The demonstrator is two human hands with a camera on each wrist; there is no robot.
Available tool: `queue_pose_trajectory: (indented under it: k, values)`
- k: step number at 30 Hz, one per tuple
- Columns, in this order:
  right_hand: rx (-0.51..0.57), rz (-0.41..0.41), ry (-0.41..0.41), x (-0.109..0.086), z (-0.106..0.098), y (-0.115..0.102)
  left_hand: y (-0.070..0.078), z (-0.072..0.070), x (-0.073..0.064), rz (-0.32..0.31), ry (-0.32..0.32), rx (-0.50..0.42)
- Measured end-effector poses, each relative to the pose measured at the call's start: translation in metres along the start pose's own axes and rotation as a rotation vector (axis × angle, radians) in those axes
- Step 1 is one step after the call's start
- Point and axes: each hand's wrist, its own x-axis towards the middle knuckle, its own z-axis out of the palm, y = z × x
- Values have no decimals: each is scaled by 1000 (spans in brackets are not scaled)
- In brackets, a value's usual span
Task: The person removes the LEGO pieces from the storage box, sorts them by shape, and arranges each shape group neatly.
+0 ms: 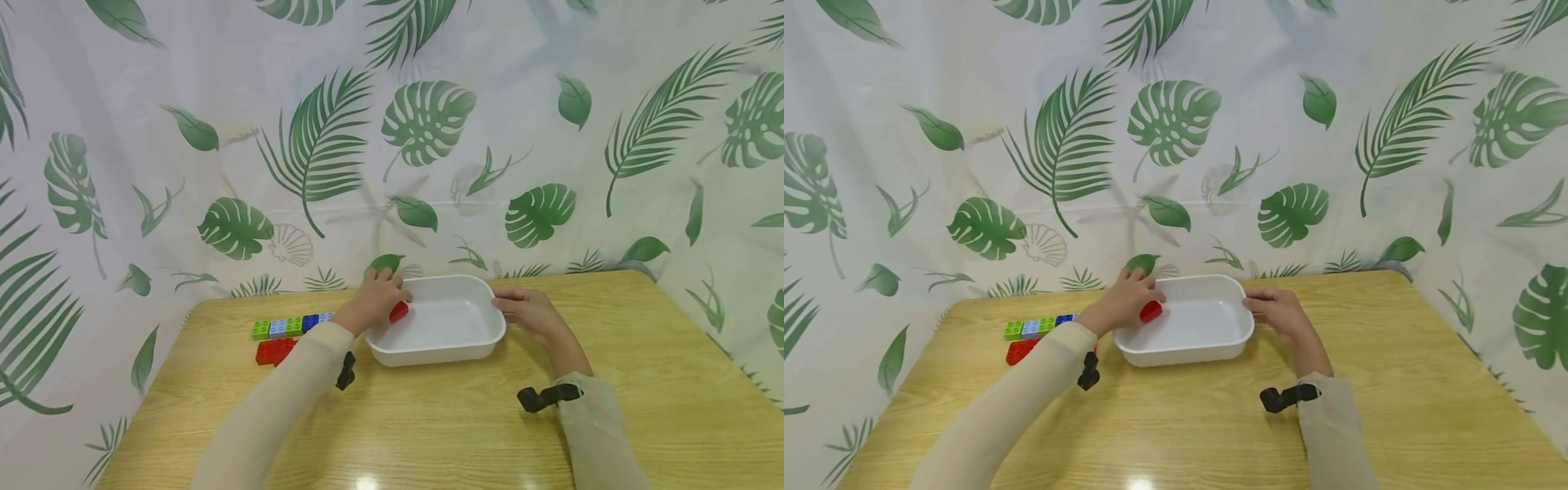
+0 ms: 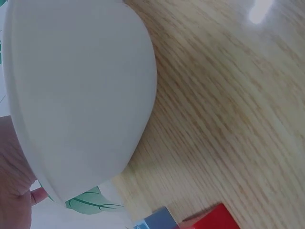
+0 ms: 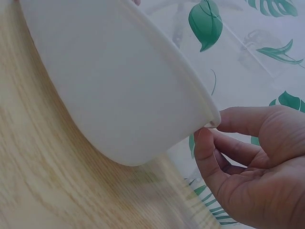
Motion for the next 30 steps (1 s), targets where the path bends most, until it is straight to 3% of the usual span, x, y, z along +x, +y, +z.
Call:
queue_pose_trajectory:
  k: [6,15,30]
  values:
    - [8,7,-3,0,1,-3,0,0,0,2,4,8]
    - [-2,22,9,0,2,-3,0,-2,-4,-8,-3,-68]
    - [-29,35,14,1,0,1,4,6,-2,-41,-34,-96]
